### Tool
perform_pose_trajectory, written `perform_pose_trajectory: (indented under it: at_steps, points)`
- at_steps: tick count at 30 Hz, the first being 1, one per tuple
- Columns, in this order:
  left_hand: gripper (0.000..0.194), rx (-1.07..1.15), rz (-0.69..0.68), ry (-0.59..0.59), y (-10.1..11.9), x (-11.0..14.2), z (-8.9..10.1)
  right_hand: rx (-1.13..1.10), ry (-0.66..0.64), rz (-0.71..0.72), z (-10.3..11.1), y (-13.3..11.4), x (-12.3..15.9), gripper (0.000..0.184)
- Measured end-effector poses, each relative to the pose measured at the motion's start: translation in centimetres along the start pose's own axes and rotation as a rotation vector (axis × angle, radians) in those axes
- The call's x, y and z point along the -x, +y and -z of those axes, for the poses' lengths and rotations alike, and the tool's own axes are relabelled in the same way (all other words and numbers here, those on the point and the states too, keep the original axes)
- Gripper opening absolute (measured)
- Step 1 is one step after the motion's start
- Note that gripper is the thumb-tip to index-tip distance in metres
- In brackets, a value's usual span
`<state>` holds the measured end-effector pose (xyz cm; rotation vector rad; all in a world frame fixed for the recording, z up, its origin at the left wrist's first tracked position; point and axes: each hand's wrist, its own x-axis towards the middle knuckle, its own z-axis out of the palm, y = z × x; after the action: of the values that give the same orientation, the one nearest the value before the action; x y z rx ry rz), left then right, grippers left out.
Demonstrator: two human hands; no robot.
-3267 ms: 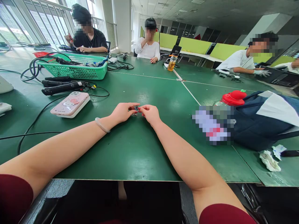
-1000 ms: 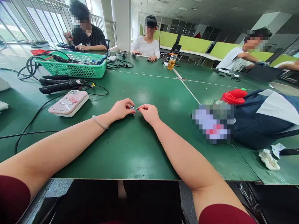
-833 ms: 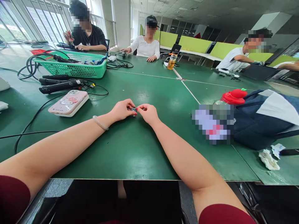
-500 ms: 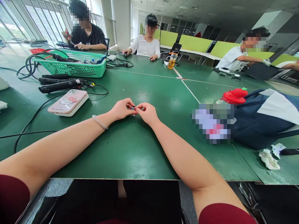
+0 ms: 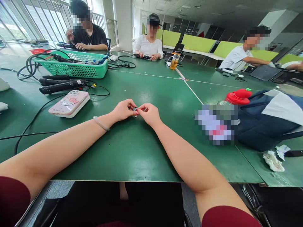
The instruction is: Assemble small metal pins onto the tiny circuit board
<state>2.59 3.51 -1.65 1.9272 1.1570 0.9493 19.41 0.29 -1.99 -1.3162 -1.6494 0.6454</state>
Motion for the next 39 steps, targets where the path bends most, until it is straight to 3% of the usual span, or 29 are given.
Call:
perform_pose_trajectory:
  at_steps: [14,23,39]
  points:
    - [0.035,0.051,-0.012,-0.020,-0.35,-0.21,-0.10,-0.040,-0.025,-0.022,-0.08,-0.02,-0.10,0.019]
    - [0.032,0.113,-0.017,-0.108,-0.54,-0.15,-0.17,-0.030,-0.029,0.030,-0.09,0.05,0.16,0.022]
    - [0.030,0.090,-0.032,-0.117,-0.31,-0.07,-0.10,-0.031,-0.056,0.008,-0.13,0.18,0.08,0.027]
